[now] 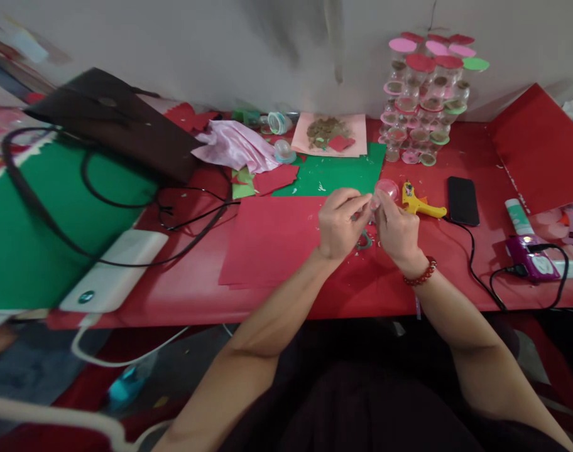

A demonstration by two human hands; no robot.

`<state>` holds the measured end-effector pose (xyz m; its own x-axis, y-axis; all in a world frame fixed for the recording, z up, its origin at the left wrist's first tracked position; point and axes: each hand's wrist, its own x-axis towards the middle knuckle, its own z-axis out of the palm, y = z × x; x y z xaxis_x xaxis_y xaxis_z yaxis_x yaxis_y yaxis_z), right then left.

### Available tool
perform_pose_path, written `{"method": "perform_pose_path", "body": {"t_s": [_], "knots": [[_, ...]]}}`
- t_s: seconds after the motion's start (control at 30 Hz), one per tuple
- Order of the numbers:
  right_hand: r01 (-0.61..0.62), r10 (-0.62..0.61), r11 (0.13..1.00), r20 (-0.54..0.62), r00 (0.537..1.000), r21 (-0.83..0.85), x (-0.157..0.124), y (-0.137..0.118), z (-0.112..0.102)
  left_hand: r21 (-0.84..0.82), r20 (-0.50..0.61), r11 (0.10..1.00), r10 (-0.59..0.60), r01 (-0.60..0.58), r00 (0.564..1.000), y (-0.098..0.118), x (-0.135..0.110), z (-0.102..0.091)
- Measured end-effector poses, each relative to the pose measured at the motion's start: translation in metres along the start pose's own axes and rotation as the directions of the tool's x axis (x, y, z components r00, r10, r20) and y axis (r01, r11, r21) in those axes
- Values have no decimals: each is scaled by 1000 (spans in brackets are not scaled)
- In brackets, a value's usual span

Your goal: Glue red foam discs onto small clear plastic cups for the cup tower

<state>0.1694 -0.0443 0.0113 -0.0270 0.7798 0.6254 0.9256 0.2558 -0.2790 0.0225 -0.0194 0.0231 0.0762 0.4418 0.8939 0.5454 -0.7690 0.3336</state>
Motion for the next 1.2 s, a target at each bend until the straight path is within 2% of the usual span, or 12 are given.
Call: {"method": "perform_pose_path", "body": {"t_s": [0.23,0.43,0.67,0.8,0.97,1.2], "knots": [[-15,13,997,21,1000,74,-2,-6,1,1,75,995,-102,102,992,-9,-7,5],[-82,77,973,33,997,214,2,-9,-5,-138,-9,970,-203,200,979,-1,0,-1],[-115,127,945,-19,992,306,5,-8,-8,-256,33,877,-412,406,910,6,9,-6],[-157,167,927,0,986,340,8,-8,-10,-287,60,849,-446,443,893,1,11,-9],[-241,250,855,42,967,458,13,-7,-16,-280,40,839,-476,468,878,-9,12,-9],[-281,293,808,60,954,518,14,-1,-9,-289,124,749,-588,596,799,-20,10,-3]]}}
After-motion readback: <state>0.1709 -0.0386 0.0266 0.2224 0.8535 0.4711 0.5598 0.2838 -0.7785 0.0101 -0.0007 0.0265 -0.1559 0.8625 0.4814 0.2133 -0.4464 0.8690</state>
